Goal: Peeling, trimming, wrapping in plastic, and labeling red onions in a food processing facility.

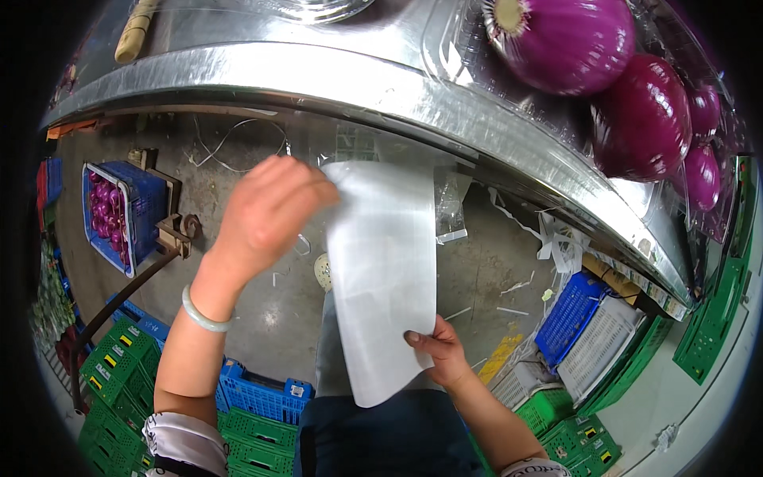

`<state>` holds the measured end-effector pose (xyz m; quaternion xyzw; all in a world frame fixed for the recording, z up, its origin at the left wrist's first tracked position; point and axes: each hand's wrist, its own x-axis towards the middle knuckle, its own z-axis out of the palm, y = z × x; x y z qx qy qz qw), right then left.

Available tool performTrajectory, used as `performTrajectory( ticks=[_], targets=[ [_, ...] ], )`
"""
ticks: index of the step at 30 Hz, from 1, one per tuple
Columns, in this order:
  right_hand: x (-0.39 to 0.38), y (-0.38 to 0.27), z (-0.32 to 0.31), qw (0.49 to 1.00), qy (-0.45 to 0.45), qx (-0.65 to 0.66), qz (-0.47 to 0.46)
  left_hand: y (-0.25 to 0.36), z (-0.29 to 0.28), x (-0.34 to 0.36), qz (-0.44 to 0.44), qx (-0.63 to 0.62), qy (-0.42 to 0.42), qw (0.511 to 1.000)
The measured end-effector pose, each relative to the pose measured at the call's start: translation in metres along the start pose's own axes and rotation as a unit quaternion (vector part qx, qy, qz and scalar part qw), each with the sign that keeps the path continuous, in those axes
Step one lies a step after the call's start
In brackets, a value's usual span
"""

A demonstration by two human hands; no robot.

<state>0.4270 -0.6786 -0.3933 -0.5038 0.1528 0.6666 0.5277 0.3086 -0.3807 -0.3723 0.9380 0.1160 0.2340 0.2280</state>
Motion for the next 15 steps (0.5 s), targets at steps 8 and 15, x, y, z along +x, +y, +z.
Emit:
performTrajectory(
  ticks=[8,15],
  targets=[
    [0.075,-0.067,0.083,0.988,0.021,-0.059,-0.142,0.020,-0.001,0.004,0.016,-0.056,-0.020,0.998],
    [0.128,-0.105,0.120,0.946,0.006,0.011,-0.324,0.005,-0.005,0.008,-0.028,-0.018,0.012,0.999]
  ],
)
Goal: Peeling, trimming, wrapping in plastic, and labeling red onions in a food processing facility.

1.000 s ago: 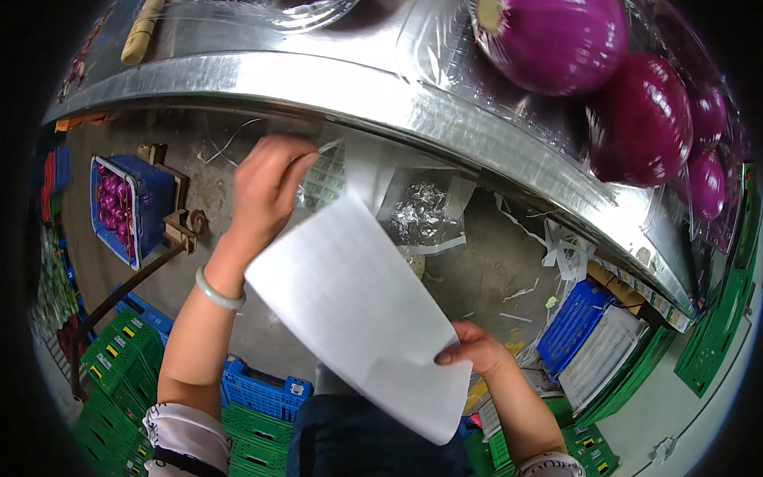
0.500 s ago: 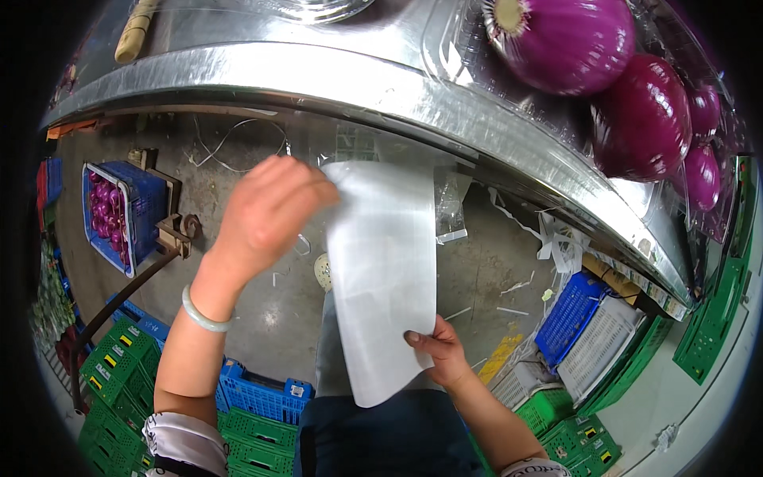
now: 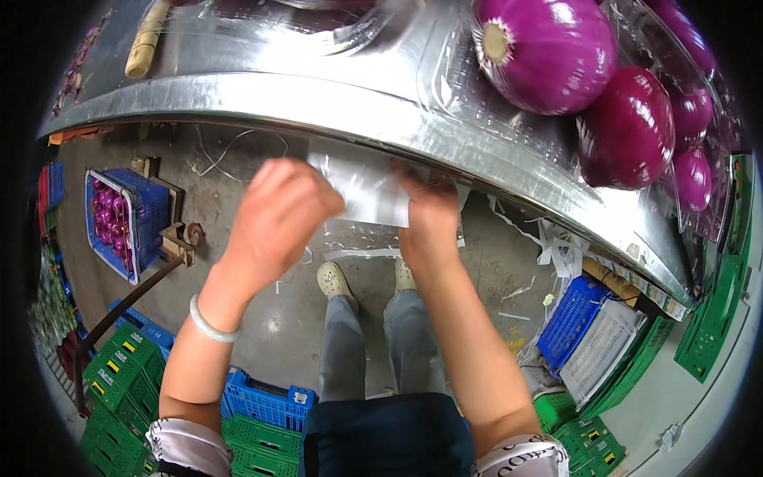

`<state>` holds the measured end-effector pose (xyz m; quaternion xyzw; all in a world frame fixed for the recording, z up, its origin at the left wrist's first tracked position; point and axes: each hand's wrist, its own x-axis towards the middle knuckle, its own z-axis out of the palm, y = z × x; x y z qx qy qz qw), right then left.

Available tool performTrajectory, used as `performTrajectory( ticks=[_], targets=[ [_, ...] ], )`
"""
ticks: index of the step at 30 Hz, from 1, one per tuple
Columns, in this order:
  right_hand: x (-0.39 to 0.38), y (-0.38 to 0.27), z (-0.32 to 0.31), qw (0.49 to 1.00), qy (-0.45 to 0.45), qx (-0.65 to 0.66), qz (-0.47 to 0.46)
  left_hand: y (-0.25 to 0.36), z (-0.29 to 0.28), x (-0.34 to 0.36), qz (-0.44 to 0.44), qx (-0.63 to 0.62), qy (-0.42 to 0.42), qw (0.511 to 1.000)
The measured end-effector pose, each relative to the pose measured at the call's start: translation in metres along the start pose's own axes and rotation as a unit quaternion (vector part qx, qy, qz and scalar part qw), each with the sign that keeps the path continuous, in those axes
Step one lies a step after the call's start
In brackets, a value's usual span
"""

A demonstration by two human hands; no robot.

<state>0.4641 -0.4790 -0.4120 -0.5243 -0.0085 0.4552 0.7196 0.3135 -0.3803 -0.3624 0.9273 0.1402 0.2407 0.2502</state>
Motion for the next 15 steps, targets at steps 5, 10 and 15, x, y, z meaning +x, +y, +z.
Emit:
performTrajectory(
  ticks=[5,10,15],
  targets=[
    [-0.030,0.006,-0.020,0.969,-0.032,-0.229,0.090,-0.009,0.016,-0.008,-0.053,0.062,0.048,0.995],
    [-0.072,-0.013,-0.062,0.962,-0.071,-0.192,0.181,0.018,0.038,-0.030,-0.108,-0.072,0.017,0.991],
    [-0.072,-0.014,-0.086,0.961,-0.057,-0.203,0.180,0.027,0.065,-0.053,-0.091,-0.070,0.124,0.986]
  ],
)
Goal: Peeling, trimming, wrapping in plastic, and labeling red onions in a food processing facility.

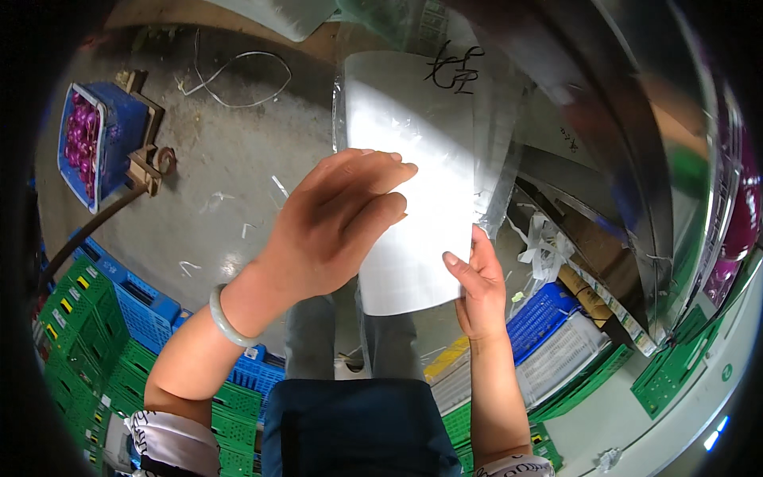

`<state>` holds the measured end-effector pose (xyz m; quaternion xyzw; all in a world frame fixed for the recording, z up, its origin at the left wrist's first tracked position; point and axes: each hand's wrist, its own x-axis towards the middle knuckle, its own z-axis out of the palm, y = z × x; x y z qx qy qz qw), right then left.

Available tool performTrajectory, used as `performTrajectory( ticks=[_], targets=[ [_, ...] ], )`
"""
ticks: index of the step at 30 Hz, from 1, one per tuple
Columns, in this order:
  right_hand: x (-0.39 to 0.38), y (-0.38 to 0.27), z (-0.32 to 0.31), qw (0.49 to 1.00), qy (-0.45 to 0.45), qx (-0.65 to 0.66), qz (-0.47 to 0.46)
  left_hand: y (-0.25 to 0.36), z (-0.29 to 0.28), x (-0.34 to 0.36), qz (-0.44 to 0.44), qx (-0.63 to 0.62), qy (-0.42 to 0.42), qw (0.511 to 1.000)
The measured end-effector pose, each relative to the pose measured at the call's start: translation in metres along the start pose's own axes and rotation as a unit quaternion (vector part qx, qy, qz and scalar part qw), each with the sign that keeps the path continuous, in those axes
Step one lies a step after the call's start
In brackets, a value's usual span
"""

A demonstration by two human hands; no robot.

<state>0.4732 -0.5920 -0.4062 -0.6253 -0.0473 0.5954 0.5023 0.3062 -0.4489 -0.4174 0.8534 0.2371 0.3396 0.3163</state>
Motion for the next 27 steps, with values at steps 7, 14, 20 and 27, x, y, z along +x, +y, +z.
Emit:
performTrajectory(
  ticks=[7,14,20,27],
  targets=[
    [-0.028,0.019,-0.015,0.998,0.053,0.005,-0.043,-0.002,0.014,-0.007,0.004,0.024,0.065,0.998],
    [0.016,0.011,0.021,0.986,0.069,0.113,-0.097,0.012,0.016,-0.004,0.015,-0.030,0.052,0.998],
    [0.049,-0.009,0.040,0.977,0.098,0.101,-0.159,0.021,0.009,-0.001,0.031,-0.043,0.037,0.998],
    [0.036,0.006,0.030,0.973,0.153,0.128,-0.115,0.026,0.013,0.005,0.012,-0.062,-0.027,0.998]
  ],
)
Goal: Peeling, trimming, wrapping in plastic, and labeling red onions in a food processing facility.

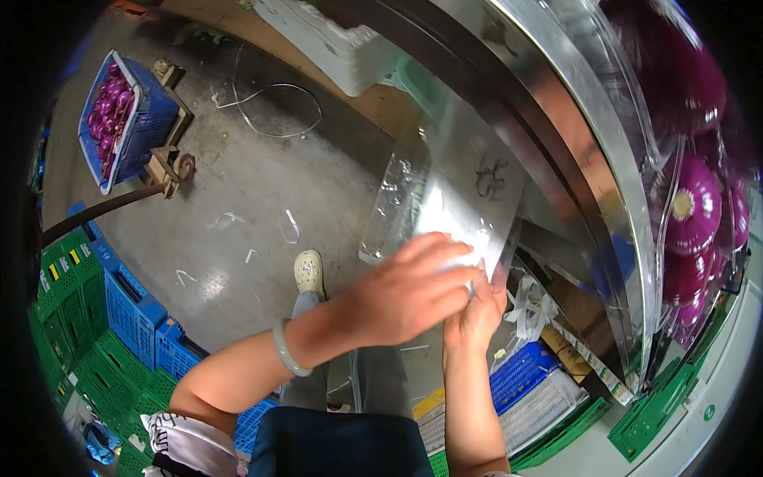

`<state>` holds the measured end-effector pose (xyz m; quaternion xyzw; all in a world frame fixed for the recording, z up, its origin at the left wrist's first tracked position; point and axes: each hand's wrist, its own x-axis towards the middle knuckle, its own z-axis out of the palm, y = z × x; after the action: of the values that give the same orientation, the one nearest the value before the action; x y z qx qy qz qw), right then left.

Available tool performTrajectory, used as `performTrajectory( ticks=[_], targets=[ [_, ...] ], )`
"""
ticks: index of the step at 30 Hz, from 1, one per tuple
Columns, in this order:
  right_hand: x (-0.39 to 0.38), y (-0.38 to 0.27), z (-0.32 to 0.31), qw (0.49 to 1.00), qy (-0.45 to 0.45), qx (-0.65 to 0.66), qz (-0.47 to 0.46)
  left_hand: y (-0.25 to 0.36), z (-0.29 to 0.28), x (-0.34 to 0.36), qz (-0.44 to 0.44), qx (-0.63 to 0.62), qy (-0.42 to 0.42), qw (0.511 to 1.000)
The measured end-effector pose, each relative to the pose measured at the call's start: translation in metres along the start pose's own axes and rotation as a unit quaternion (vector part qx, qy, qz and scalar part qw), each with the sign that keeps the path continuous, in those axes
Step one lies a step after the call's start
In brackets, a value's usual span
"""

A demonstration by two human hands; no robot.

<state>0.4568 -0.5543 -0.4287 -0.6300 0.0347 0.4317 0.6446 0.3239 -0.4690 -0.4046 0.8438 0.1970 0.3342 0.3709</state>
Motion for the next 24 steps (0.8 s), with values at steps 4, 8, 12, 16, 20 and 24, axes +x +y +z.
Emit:
performTrajectory(
  ticks=[4,8,12,16,20,24],
  targets=[
    [0.014,-0.002,-0.001,1.000,0.011,0.017,0.002,0.003,0.012,0.002,-0.004,-0.007,0.021,1.000],
    [0.026,-0.006,0.013,1.000,-0.003,-0.006,0.017,-0.012,-0.004,0.000,-0.085,0.037,0.076,0.993],
    [-0.014,-0.013,0.000,0.985,0.000,-0.173,0.004,-0.020,-0.020,-0.007,-0.204,0.013,0.118,0.972],
    [-0.104,-0.064,0.040,0.911,-0.302,-0.275,-0.060,-0.030,-0.037,-0.039,-0.295,-0.026,0.133,0.946],
    [-0.141,-0.082,0.122,0.803,-0.595,0.031,0.030,-0.034,-0.046,-0.061,-0.334,-0.086,0.147,0.927],
    [-0.109,-0.075,0.152,0.714,-0.699,0.001,0.048,-0.032,-0.057,-0.095,-0.392,-0.133,0.159,0.896]
  ],
)
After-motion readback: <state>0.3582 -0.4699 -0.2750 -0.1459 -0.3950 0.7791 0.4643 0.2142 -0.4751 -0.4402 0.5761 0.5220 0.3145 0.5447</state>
